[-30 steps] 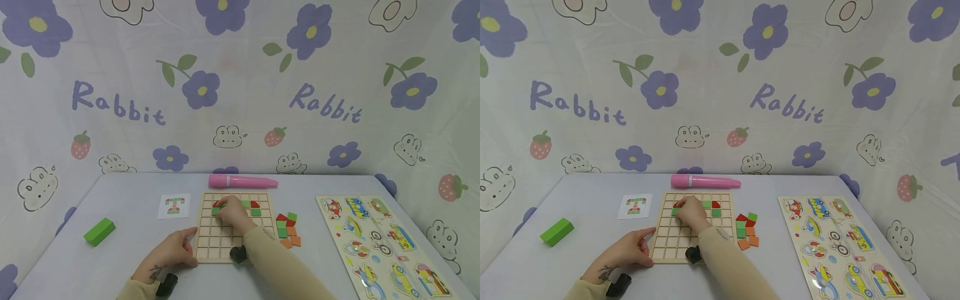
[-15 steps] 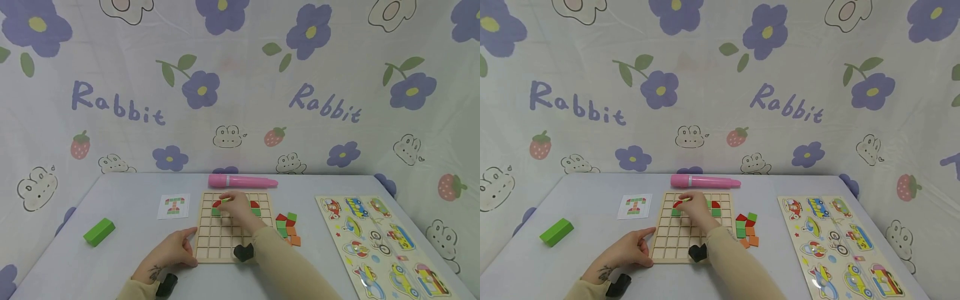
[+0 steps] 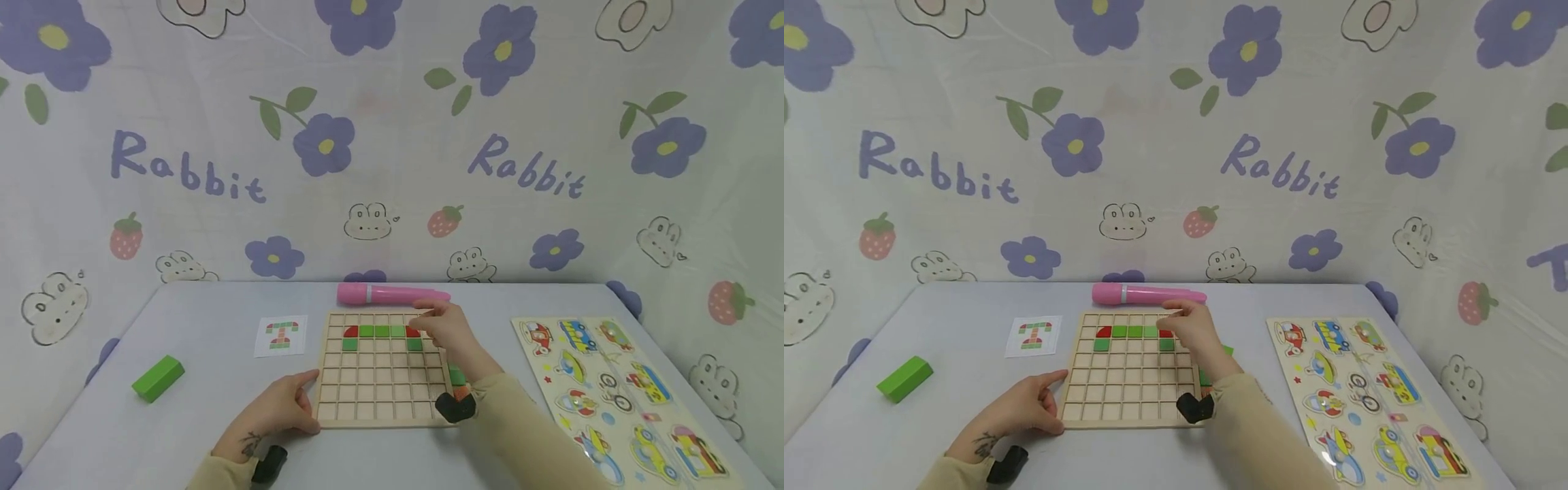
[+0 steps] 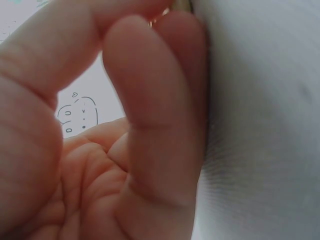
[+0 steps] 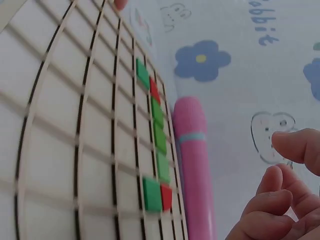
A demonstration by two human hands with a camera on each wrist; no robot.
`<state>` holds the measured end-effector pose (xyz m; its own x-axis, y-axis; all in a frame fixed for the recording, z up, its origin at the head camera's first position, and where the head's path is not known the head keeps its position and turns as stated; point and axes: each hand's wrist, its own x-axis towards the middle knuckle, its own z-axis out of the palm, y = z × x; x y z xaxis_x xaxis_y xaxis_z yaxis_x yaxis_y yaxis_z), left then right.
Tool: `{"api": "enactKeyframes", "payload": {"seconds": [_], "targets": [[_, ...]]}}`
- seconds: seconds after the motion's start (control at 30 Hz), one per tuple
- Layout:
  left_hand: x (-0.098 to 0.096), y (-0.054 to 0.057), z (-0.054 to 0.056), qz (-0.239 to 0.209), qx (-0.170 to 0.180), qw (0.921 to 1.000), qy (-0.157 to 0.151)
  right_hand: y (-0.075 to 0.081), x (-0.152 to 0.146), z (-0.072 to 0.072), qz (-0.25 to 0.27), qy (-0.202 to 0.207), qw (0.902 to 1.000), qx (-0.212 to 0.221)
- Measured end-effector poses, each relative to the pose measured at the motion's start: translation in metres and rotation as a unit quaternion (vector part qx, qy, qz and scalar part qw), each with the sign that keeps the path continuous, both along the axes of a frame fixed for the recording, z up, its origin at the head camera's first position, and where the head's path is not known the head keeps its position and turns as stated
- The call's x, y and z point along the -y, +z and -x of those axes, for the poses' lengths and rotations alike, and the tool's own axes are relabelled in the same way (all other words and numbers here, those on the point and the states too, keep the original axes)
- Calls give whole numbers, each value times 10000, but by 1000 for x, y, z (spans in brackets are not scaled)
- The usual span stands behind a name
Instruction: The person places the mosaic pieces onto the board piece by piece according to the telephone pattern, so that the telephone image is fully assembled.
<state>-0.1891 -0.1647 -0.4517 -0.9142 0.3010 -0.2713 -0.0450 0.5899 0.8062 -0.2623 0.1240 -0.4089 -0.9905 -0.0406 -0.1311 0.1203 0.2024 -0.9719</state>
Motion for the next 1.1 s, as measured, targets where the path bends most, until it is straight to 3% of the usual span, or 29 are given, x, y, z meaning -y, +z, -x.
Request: {"api": "enactKeyframes", "payload": {"seconds": [0.3, 0.6, 0.9, 1.1], "targets": [[1, 0, 0, 44, 0, 10000, 59, -10, -48, -13, -1253, -401, 9905, 405], [0, 1, 1, 82, -23, 9999, 78, -24, -87, -35, -1851, -359, 9781, 880], [0, 1, 0, 42, -35, 10000, 67, -38, -95, -58, -2533, -75, 9614, 1070], [-2, -2, 0, 88, -45, 10000, 7, -40, -92, -65, -2686, -178, 9565, 1121]]}}
